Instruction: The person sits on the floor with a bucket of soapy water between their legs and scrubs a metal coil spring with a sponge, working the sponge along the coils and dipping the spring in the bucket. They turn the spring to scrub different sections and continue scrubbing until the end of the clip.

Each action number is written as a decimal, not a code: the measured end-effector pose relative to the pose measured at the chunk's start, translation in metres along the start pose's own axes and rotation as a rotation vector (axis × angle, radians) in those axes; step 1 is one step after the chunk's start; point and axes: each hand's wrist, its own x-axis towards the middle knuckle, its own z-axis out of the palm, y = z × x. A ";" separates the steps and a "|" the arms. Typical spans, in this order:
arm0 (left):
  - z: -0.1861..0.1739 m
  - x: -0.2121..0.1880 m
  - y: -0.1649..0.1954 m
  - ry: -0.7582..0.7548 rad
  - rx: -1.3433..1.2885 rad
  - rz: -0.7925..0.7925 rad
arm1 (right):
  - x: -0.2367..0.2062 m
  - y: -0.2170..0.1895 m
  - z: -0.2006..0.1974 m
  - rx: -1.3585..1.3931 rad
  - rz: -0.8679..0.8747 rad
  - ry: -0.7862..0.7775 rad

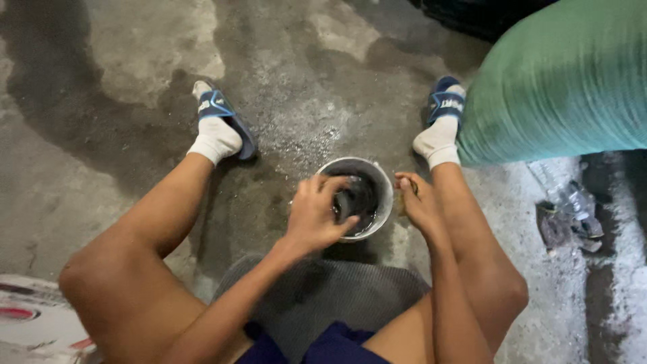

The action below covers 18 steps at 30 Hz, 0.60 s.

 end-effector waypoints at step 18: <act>-0.075 -0.005 -0.020 0.184 -0.596 -0.112 | 0.017 -0.049 0.005 0.814 0.164 -0.123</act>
